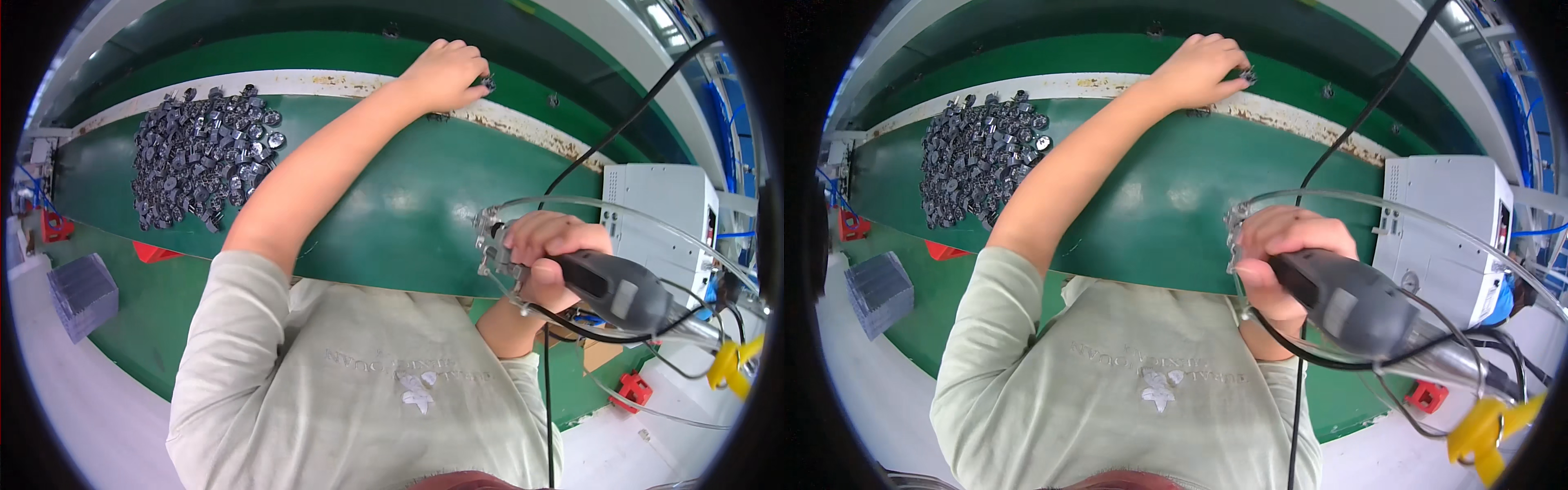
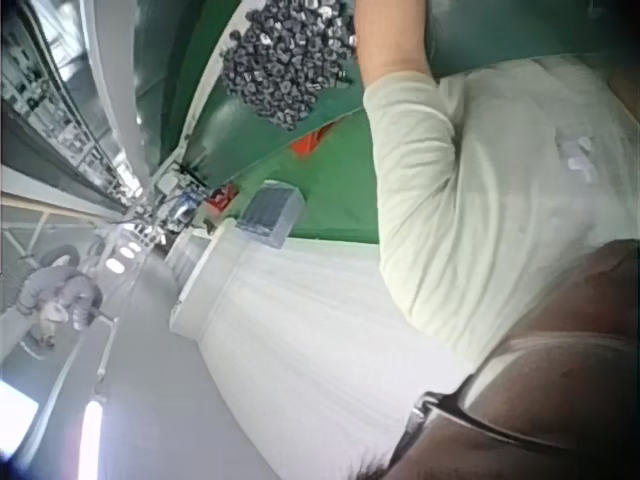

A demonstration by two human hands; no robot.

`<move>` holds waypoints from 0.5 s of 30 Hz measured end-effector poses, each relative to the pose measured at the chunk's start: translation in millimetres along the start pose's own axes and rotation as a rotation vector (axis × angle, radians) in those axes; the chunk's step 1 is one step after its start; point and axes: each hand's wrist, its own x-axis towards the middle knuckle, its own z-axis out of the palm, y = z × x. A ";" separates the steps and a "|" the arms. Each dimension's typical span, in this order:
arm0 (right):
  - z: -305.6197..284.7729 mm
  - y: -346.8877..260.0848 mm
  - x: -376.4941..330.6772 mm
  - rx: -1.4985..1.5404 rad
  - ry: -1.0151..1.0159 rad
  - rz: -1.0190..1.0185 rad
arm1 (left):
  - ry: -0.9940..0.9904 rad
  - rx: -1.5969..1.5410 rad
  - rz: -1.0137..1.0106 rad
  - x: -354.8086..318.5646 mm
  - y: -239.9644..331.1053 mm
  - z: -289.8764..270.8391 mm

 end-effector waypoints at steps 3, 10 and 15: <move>-6.4 2.5 0.8 0.038 0.040 -0.031 | -0.083 -0.311 -0.002 -83.4 47.3 -43.6; -0.6 20.9 3.0 0.014 -0.009 -0.023 | -0.122 -0.368 -0.103 -164.9 81.7 -40.3; 6.5 36.5 -1.1 0.066 0.009 -0.036 | -0.096 -0.340 -0.063 -171.4 77.5 -31.9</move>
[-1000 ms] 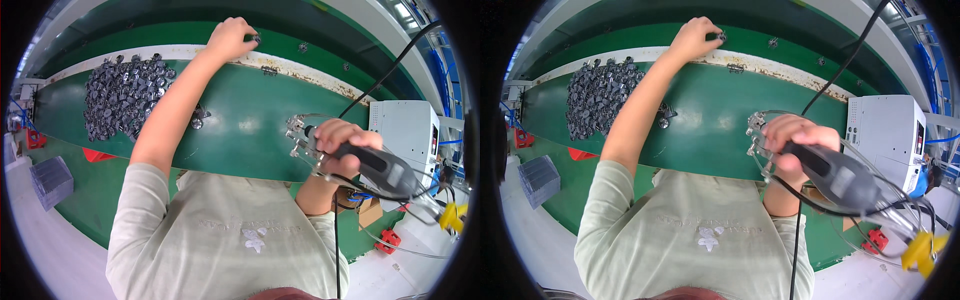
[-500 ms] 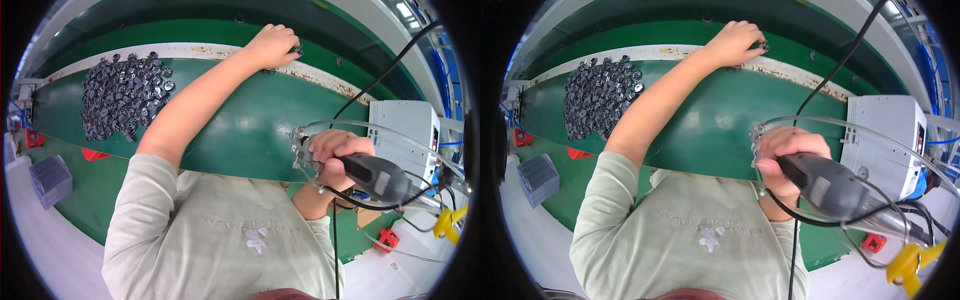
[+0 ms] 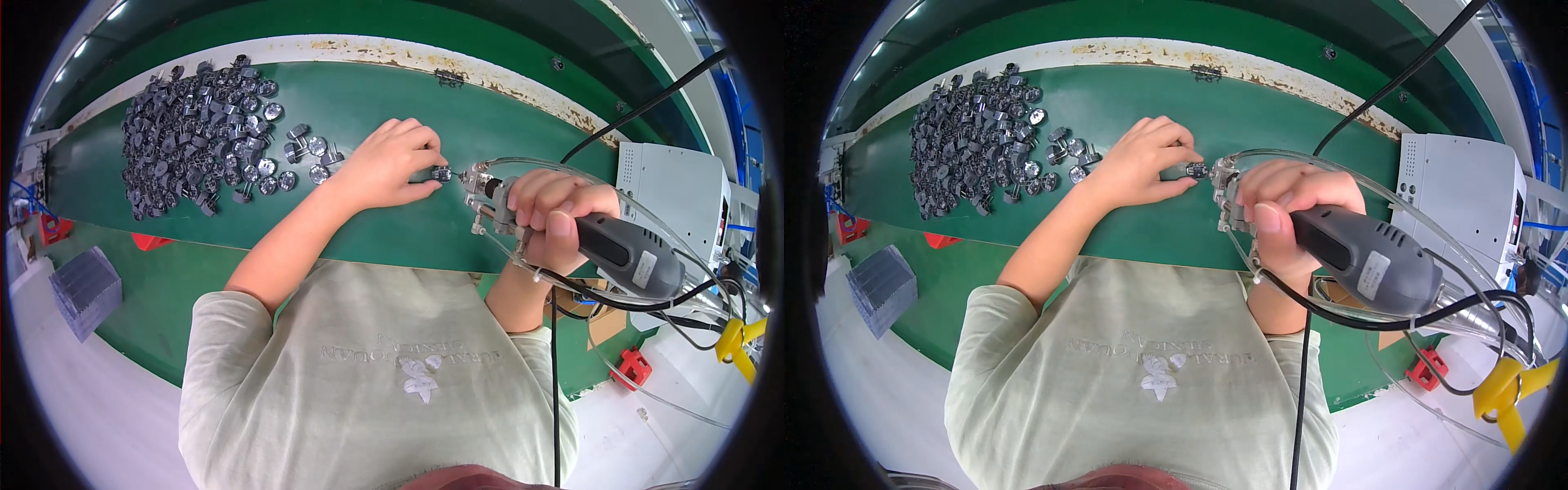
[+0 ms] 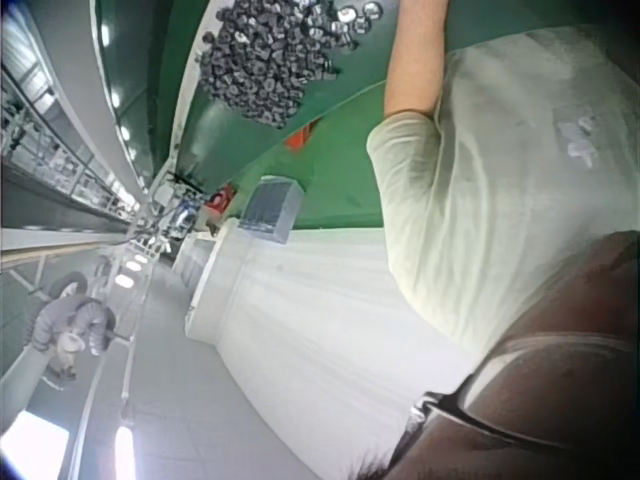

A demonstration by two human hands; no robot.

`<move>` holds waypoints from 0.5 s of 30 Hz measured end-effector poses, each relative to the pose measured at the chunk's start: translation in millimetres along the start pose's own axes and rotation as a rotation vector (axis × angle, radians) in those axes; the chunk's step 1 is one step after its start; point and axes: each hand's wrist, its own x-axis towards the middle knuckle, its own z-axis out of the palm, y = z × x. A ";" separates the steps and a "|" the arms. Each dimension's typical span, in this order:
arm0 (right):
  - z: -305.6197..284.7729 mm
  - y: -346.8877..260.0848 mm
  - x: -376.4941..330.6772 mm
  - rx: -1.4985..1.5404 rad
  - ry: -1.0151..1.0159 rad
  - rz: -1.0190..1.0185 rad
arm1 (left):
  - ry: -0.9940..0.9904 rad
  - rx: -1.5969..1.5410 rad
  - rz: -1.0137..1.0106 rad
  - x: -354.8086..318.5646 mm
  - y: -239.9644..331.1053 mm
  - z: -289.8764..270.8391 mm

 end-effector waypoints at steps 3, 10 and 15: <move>1.3 5.5 -1.1 0.016 0.003 -0.005 | -0.003 -0.005 0.004 0.5 -0.2 -1.1; 0.3 5.5 0.8 -0.014 -0.034 -0.002 | 0.007 -0.025 0.008 1.1 -1.0 -1.1; 0.7 9.8 0.2 -0.022 -0.030 -0.019 | 0.008 -0.018 0.007 1.0 -1.0 -1.5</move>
